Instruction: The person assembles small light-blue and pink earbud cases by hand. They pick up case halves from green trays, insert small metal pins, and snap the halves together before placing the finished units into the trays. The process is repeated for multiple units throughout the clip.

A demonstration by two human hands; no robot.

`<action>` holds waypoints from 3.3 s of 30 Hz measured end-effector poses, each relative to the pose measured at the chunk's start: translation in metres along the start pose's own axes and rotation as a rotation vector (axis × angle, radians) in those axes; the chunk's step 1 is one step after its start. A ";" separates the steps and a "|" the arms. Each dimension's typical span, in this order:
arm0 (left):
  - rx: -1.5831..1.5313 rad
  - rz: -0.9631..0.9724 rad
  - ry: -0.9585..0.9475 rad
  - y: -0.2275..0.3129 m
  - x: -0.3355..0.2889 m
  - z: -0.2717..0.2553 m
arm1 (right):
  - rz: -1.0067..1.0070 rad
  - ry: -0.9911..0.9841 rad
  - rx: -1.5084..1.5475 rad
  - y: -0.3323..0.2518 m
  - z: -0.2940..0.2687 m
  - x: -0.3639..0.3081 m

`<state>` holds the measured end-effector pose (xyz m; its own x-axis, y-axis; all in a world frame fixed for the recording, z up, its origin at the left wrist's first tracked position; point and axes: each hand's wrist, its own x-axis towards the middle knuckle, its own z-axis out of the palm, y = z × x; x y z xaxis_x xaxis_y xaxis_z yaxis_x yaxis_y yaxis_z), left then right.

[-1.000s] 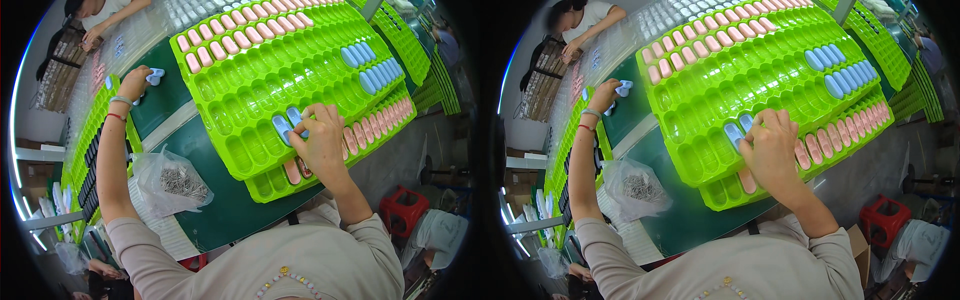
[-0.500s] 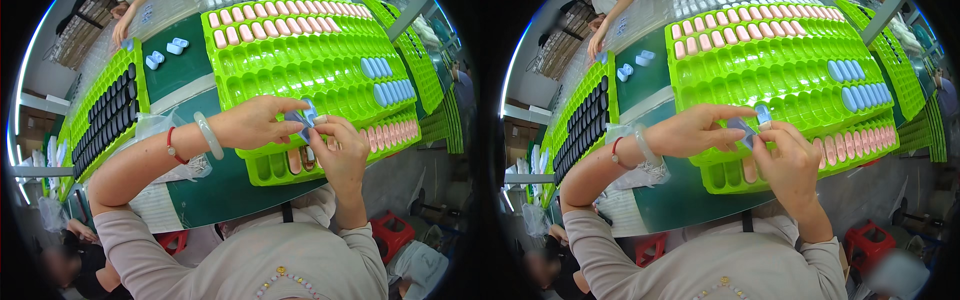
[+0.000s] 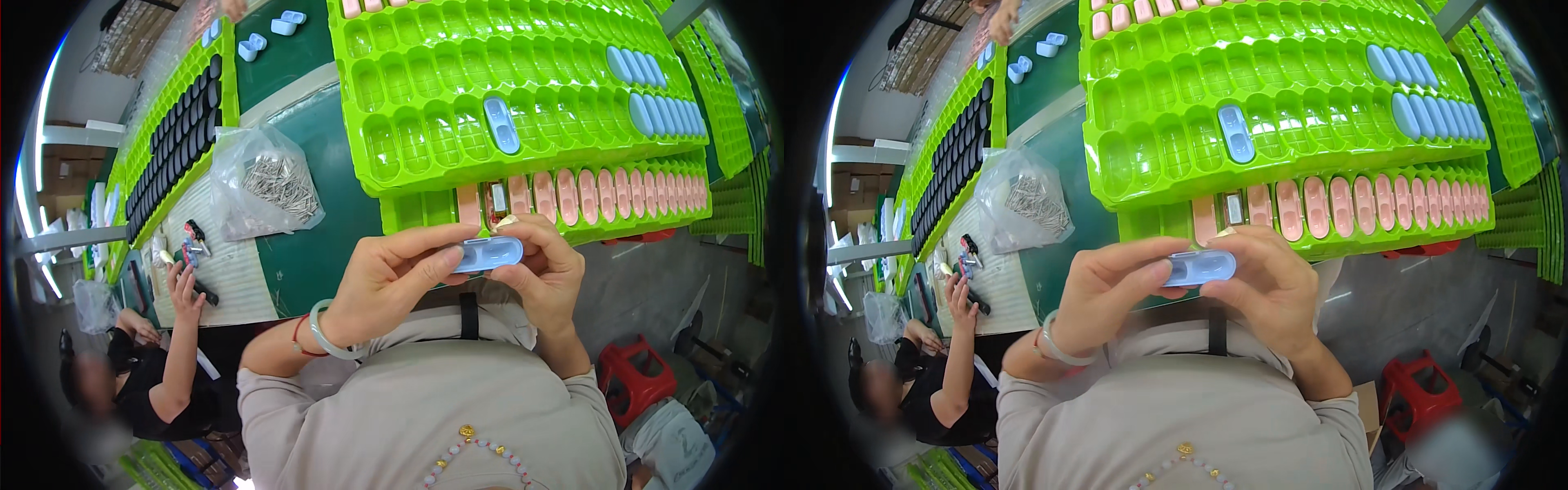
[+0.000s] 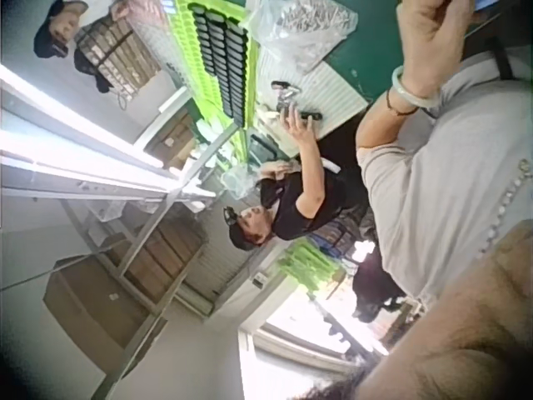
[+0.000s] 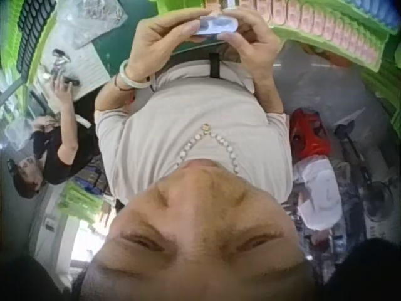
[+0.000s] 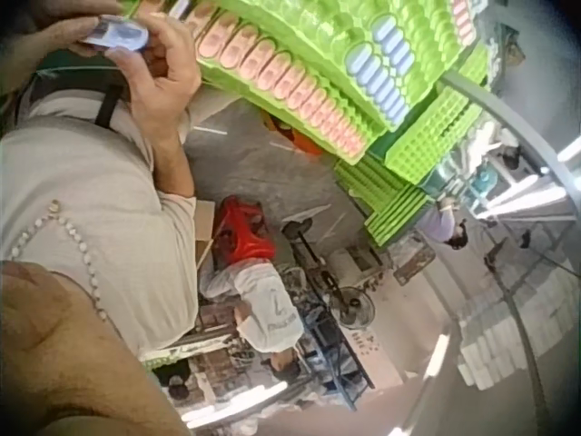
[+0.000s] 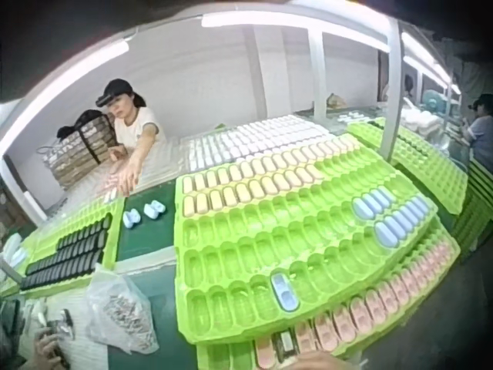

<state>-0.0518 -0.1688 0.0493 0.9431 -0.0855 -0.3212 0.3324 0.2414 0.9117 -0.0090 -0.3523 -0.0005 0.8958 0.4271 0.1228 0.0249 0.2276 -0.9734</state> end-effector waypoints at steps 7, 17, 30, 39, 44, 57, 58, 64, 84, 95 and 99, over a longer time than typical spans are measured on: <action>0.064 0.035 0.027 -0.011 -0.004 0.010 | 0.115 -0.030 0.258 -0.004 -0.003 -0.011; 0.189 0.084 0.023 -0.015 -0.005 0.009 | 0.108 -0.019 0.230 -0.002 -0.004 -0.014; 0.201 0.027 0.026 -0.019 0.001 0.007 | 0.143 -0.005 0.243 0.001 -0.008 -0.012; 0.220 -0.003 0.012 -0.018 0.003 0.008 | 0.148 -0.015 0.242 0.004 -0.011 -0.013; 0.064 0.012 0.083 -0.019 0.011 0.019 | 0.107 0.035 0.450 0.014 -0.009 -0.012; 0.597 -0.183 -0.395 0.070 0.101 0.078 | -0.232 0.398 0.490 -0.009 -0.078 -0.002; 0.870 0.292 -0.382 0.075 0.130 0.082 | -0.270 0.467 0.532 -0.012 -0.085 -0.003; 1.673 0.903 -0.476 0.087 0.289 0.113 | -0.224 0.571 0.588 -0.003 -0.098 -0.010; 0.235 0.046 -0.273 0.095 0.279 0.115 | -0.143 0.411 0.485 0.006 -0.095 -0.014; -0.124 -0.257 -0.244 0.040 0.034 -0.017 | 0.322 -0.105 0.537 -0.013 -0.024 0.018; -0.209 -0.270 -0.103 0.020 0.009 -0.035 | 0.446 -0.236 0.509 -0.009 -0.003 0.026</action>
<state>-0.0368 -0.1314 0.0555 0.8196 -0.2676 -0.5065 0.5729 0.3889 0.7215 0.0156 -0.3459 0.0107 0.6508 0.7397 -0.1711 -0.5830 0.3425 -0.7367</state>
